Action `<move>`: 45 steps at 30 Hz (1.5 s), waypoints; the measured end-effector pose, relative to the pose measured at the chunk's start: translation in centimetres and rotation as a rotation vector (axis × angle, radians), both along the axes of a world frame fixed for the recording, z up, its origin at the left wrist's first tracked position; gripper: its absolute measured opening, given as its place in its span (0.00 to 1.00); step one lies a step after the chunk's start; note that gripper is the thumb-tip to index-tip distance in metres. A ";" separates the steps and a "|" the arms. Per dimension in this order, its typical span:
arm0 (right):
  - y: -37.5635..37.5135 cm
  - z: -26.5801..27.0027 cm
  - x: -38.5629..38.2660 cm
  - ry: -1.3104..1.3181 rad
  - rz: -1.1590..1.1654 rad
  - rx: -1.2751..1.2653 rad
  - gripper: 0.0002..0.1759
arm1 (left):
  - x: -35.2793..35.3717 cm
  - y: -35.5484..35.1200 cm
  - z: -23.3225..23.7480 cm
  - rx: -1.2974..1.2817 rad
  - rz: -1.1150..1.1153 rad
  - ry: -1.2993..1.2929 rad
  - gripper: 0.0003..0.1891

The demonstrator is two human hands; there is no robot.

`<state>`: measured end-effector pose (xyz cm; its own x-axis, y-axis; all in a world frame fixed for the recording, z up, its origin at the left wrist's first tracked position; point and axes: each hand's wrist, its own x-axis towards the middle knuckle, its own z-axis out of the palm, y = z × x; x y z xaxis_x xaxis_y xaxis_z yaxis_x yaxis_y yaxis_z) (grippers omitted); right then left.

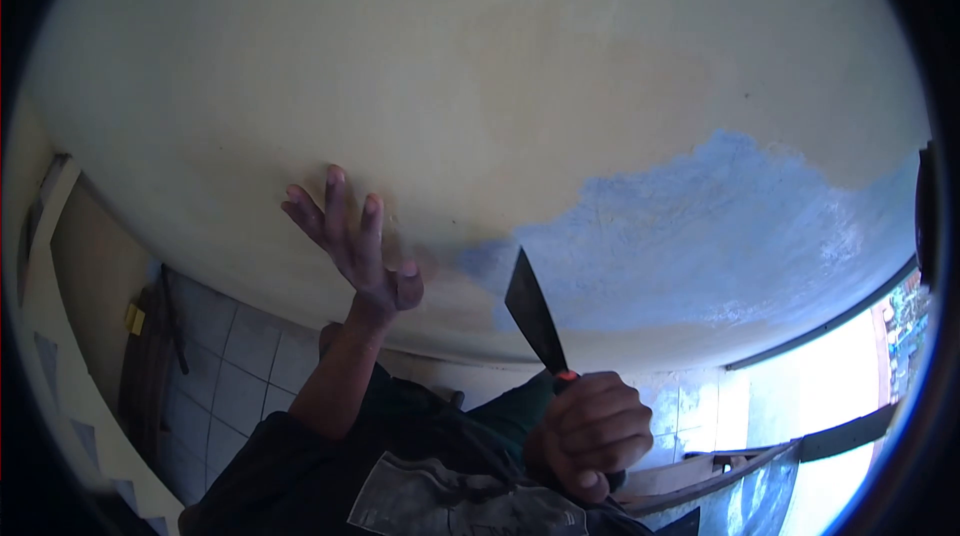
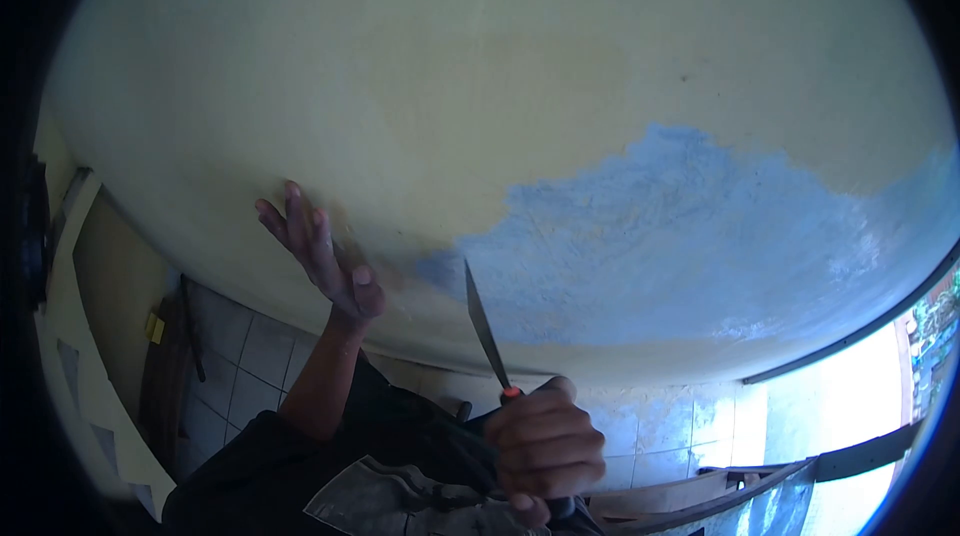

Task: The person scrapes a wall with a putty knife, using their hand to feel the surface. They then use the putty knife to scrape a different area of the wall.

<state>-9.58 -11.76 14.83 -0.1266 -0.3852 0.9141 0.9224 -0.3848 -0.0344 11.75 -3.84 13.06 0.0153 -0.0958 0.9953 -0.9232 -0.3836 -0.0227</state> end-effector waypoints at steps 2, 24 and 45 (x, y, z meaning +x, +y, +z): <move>-0.3 0.2 1.2 0.005 0.051 -0.023 0.18 | 0.4 0.1 0.1 -0.005 0.022 -0.002 0.32; -0.4 0.3 0.8 0.032 0.068 0.034 0.20 | 0.3 -0.3 -0.5 -0.063 -0.033 0.028 0.30; -0.3 0.8 2.3 0.019 0.149 0.014 0.19 | -0.1 -0.2 -0.2 -0.049 -0.028 0.037 0.30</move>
